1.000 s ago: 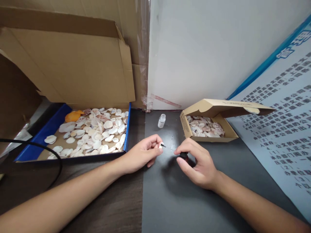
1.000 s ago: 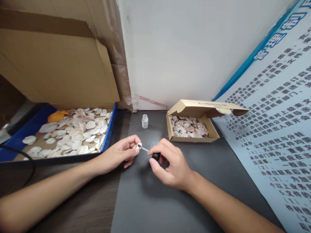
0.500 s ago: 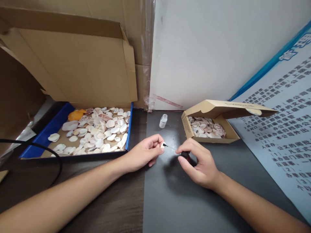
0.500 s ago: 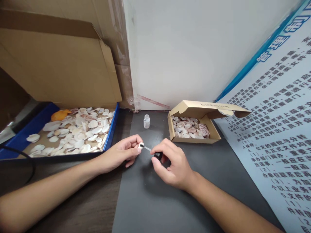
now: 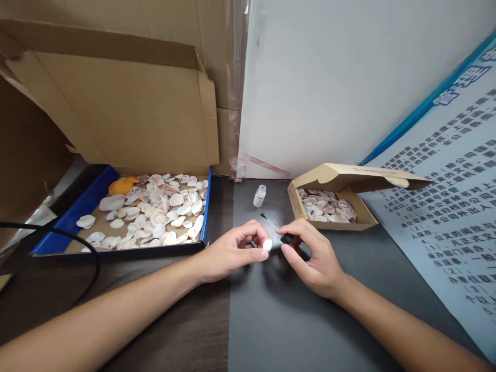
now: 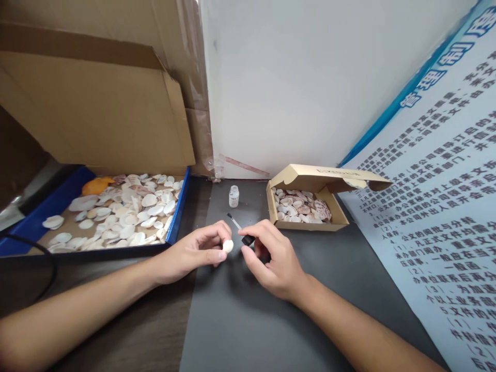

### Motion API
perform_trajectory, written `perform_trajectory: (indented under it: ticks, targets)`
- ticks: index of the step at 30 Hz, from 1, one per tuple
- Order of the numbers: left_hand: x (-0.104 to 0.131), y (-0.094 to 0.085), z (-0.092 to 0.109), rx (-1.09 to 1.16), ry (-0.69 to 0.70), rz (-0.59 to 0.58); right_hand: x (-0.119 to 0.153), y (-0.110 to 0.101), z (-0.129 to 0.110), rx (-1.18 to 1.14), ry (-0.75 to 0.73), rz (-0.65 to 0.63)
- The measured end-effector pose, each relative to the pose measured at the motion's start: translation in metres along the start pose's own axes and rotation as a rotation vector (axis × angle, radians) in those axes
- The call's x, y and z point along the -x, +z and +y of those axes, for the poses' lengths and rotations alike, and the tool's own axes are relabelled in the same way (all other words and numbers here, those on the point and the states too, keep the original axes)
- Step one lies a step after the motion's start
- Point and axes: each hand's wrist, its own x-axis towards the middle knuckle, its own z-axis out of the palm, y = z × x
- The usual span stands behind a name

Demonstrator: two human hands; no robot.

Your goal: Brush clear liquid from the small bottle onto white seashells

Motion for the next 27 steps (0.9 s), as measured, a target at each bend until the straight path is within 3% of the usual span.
perform_trajectory:
  ticks: [11, 16, 22, 25, 27]
  targets:
    - [-0.001, 0.003, -0.006, 0.274, -0.131, -0.108, 0.001, 0.006, 0.005, -0.037, -0.008, -0.105]
    - [-0.002, 0.002, -0.007, 0.253, -0.147, -0.115, 0.001, 0.008, 0.001, -0.057, -0.019, -0.192]
    - [0.000, 0.000, -0.005, 0.167, -0.187, -0.133, 0.001, 0.000, -0.004, -0.005, 0.072, -0.145]
    - [0.000, 0.001, -0.004, 0.157, -0.193, -0.113, 0.023, -0.021, -0.026, 0.028, 0.123, -0.056]
    - [0.000, 0.002, -0.004, 0.151, -0.195, -0.091, 0.057, -0.036, -0.048, -0.076, 0.247, -0.003]
